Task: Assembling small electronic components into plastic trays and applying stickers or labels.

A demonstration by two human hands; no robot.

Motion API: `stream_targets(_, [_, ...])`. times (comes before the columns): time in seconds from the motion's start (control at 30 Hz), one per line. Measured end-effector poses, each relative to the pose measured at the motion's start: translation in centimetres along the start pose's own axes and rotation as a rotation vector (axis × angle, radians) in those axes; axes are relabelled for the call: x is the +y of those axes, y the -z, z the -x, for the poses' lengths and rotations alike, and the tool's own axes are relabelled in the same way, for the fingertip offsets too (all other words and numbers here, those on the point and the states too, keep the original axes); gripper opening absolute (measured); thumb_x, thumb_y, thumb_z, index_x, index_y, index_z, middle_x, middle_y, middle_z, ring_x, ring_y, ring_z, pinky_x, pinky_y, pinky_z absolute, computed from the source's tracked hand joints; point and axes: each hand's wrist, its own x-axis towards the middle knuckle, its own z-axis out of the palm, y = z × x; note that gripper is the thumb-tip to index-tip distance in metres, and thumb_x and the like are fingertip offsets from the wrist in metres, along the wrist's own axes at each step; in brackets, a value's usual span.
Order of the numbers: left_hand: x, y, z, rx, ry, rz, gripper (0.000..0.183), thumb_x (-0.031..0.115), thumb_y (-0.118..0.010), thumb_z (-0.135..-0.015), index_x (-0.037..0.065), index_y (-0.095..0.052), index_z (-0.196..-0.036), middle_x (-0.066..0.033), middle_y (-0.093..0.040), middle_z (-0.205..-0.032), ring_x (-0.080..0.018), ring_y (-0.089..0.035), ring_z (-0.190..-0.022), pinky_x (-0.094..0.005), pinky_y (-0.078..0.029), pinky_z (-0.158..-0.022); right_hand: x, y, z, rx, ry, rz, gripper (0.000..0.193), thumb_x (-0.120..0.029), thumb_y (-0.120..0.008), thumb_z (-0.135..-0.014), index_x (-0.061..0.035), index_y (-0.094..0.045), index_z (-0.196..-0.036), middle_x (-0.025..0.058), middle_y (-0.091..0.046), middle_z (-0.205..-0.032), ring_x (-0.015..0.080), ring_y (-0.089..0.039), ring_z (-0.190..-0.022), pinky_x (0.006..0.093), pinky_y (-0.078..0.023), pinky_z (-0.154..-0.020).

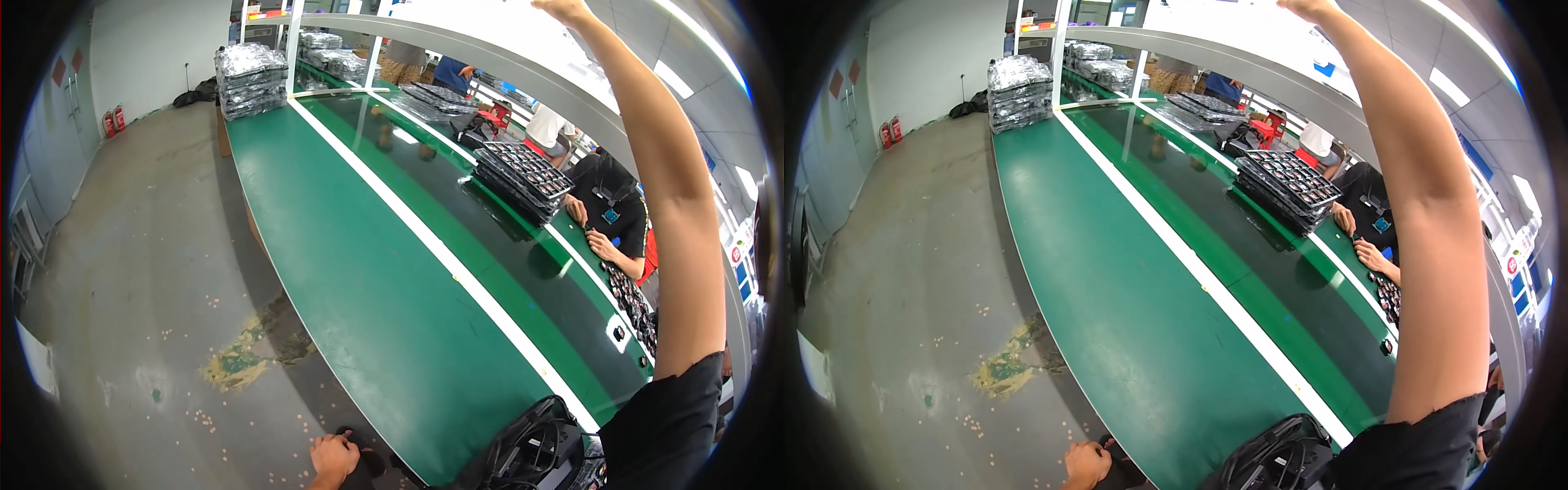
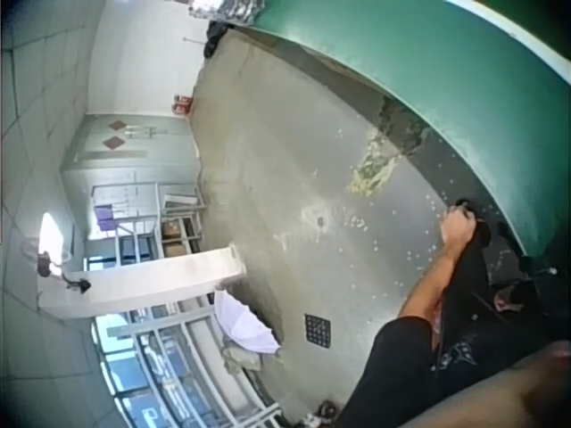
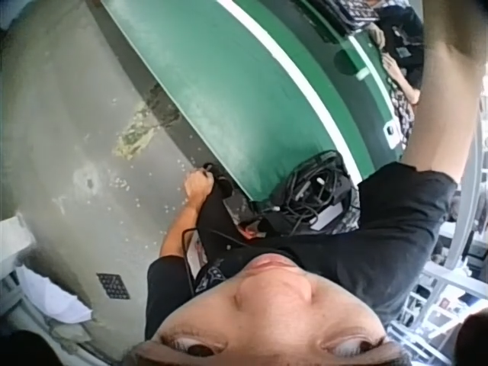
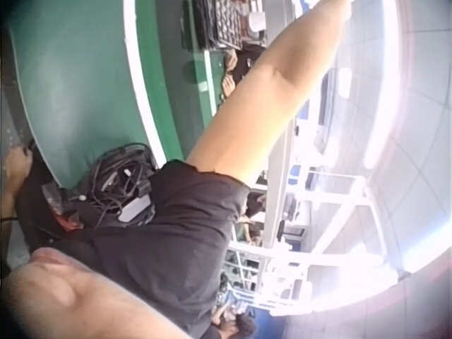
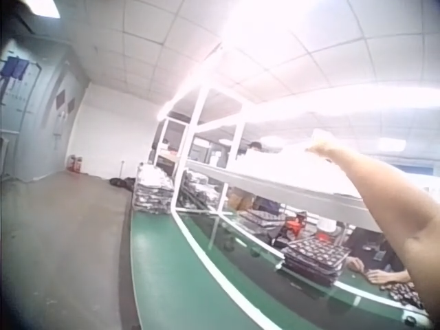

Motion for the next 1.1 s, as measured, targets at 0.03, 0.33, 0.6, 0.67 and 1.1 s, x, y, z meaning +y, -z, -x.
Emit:
stream_targets(0.03, [0.1,0.1,0.0,0.002,-0.006,-0.006,0.034,0.037,-0.059,-0.083,0.016,-0.081,-0.100,-0.0053,-0.073,-0.112,-0.0310,-0.061,-0.115,-0.0458,-0.045,-0.098,0.4,0.8,0.2,0.059,0.055,0.010,0.045,-0.037,-0.075,-0.084,-0.0041,-0.066,-0.113,0.0201,-0.070,-0.108,0.0365,-0.071,-0.090,0.0470,-0.060,-0.071])
stream_targets(0.33, [1.0,0.8,0.2,0.004,-0.035,0.007,0.035,0.033,-0.058,-0.085,0.016,-0.081,-0.104,-0.0059,-0.073,-0.115,-0.0315,-0.061,-0.117,-0.0484,-0.044,-0.103,5.7,9.1,4.3,0.488,0.475,0.151,0.028,-0.028,-0.072,-0.086,-0.0035,-0.070,-0.100,0.0210,-0.071,-0.098,0.0354,-0.071,-0.085,0.0431,-0.058,-0.072])
stream_targets(0.6, [2.0,1.4,1.3,0.001,-0.034,0.024,0.036,0.033,-0.059,-0.085,0.017,-0.080,-0.110,-0.0090,-0.073,-0.116,-0.0314,-0.061,-0.119,-0.0508,-0.043,-0.106,12.5,16.3,16.4,0.145,-0.003,0.278,0.046,-0.031,-0.070,-0.090,-0.0015,-0.070,-0.125,0.0239,-0.073,-0.117,0.0347,-0.071,-0.109,0.0385,-0.051,-0.099])
stream_targets(0.67, [1.8,1.5,1.3,0.002,-0.025,0.021,0.037,0.033,-0.059,-0.086,0.017,-0.080,-0.110,-0.0085,-0.073,-0.117,-0.0312,-0.061,-0.120,-0.0509,-0.043,-0.106,12.9,15.5,19.0,0.039,-0.015,0.233,0.044,-0.029,-0.070,-0.090,-0.0007,-0.070,-0.123,0.0243,-0.073,-0.116,0.0342,-0.071,-0.107,0.0385,-0.052,-0.096])
stream_targets(1.1, [1.7,0.8,0.9,-0.025,-0.018,-0.033,0.037,0.034,-0.057,-0.087,0.013,-0.079,-0.107,-0.0100,-0.072,-0.119,-0.0321,-0.059,-0.122,-0.0504,-0.044,-0.106,6.8,12.1,16.1,0.071,0.293,0.357,0.056,-0.029,-0.068,-0.094,0.0012,-0.055,-0.140,0.0282,-0.059,-0.136,0.0403,-0.056,-0.130,0.0466,-0.042,-0.112])
